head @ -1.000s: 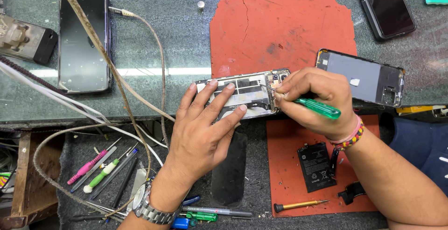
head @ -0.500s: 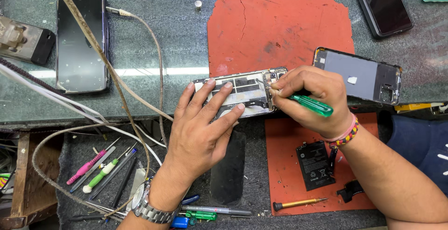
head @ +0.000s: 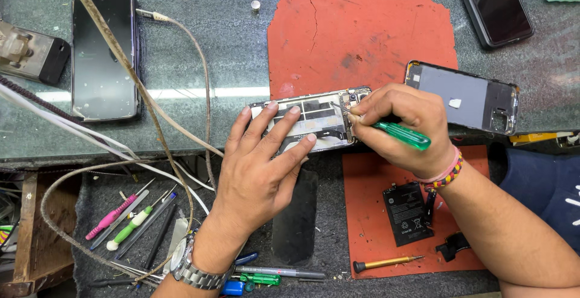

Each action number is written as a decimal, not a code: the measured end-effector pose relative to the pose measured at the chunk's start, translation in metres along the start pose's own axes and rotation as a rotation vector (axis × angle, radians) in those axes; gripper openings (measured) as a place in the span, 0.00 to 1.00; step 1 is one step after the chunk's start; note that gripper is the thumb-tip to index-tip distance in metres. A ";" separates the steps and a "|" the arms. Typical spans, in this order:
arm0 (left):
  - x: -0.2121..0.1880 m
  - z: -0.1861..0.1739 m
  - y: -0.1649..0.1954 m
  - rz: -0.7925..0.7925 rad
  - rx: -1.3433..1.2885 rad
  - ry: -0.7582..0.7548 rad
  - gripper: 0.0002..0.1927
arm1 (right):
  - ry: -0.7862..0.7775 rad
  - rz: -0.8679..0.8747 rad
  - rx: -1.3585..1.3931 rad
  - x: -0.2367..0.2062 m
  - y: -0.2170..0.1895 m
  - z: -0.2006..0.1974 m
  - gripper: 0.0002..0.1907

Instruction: The person works on a disassembled smartphone at a repair bench, holding the open chassis steady with one hand while using a green-handled screwdriver with the other to pry and unscrew internal components near the battery compartment. They reposition the phone and continue working on the internal parts throughout the clip.

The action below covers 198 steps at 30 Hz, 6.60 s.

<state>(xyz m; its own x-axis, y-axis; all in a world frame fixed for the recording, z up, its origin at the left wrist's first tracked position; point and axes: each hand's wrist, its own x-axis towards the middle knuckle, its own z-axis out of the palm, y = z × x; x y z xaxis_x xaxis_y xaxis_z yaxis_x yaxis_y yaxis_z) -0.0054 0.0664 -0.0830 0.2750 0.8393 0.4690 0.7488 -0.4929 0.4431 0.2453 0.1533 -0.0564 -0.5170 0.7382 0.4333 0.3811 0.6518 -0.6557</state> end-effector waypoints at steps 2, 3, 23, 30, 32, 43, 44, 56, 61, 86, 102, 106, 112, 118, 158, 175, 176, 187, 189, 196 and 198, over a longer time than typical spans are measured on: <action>0.000 0.000 0.000 0.001 -0.001 0.003 0.21 | 0.002 -0.004 0.002 0.000 0.000 0.000 0.10; 0.000 0.000 0.000 0.002 0.000 0.006 0.21 | 0.003 -0.008 0.003 0.000 0.000 0.000 0.10; 0.000 0.000 0.000 0.007 0.000 0.006 0.20 | 0.021 -0.010 -0.027 0.000 -0.002 0.002 0.11; -0.001 0.001 -0.001 0.010 -0.002 0.010 0.20 | -0.003 -0.005 0.020 0.000 0.000 -0.002 0.11; -0.001 0.001 -0.001 0.011 -0.006 0.008 0.20 | 0.005 -0.004 -0.011 0.000 -0.001 -0.001 0.11; 0.000 -0.001 -0.001 0.007 -0.002 0.004 0.21 | 0.006 -0.022 0.036 0.001 0.000 0.000 0.10; 0.000 0.000 -0.001 0.004 -0.003 0.003 0.21 | 0.004 -0.016 0.020 0.000 0.000 0.000 0.10; 0.000 0.000 -0.001 0.003 -0.006 0.010 0.21 | 0.012 -0.010 0.053 -0.001 0.000 0.000 0.11; -0.001 0.000 -0.001 0.010 -0.005 0.008 0.21 | 0.001 -0.004 0.033 -0.001 0.000 0.000 0.11; 0.000 -0.001 0.000 0.003 -0.007 0.012 0.20 | 0.009 0.006 0.008 -0.001 -0.001 0.001 0.10; -0.001 0.000 0.000 0.001 -0.001 0.001 0.21 | 0.004 0.034 0.014 -0.001 -0.001 0.002 0.10; -0.001 0.000 0.000 0.003 0.001 0.003 0.21 | -0.007 0.013 0.049 0.000 0.000 -0.002 0.10; -0.001 0.000 0.000 0.007 -0.006 0.005 0.21 | 0.005 0.020 0.025 -0.002 0.000 0.001 0.10; -0.001 -0.001 0.000 0.007 -0.004 0.008 0.21 | -0.001 0.017 0.037 -0.002 -0.001 0.001 0.11; -0.002 0.001 -0.001 0.000 -0.010 0.002 0.20 | -0.048 -0.010 0.099 0.000 0.002 -0.002 0.10; -0.001 0.001 -0.001 0.006 -0.004 0.000 0.20 | -0.037 -0.006 0.087 0.000 0.000 0.000 0.09; -0.001 0.001 -0.001 0.004 -0.004 -0.002 0.20 | -0.038 -0.006 0.087 0.000 0.001 0.000 0.09; -0.001 0.001 -0.001 0.007 0.001 -0.003 0.20 | -0.032 -0.003 0.073 -0.001 0.002 0.000 0.10; -0.002 0.002 0.000 -0.002 -0.003 -0.005 0.20 | -0.038 0.015 0.080 -0.001 0.002 -0.001 0.10; -0.002 0.001 -0.001 0.007 0.001 0.000 0.20 | -0.053 0.005 0.112 0.002 0.002 -0.003 0.10; -0.002 0.001 -0.001 0.008 -0.001 0.002 0.20 | -0.053 0.001 0.103 0.002 0.002 -0.002 0.10</action>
<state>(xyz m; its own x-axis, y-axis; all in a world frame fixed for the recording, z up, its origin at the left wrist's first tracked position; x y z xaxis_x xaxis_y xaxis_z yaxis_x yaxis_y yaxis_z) -0.0060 0.0655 -0.0853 0.2795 0.8348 0.4743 0.7459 -0.4998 0.4403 0.2467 0.1566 -0.0553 -0.5575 0.7267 0.4013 0.3022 0.6279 -0.7172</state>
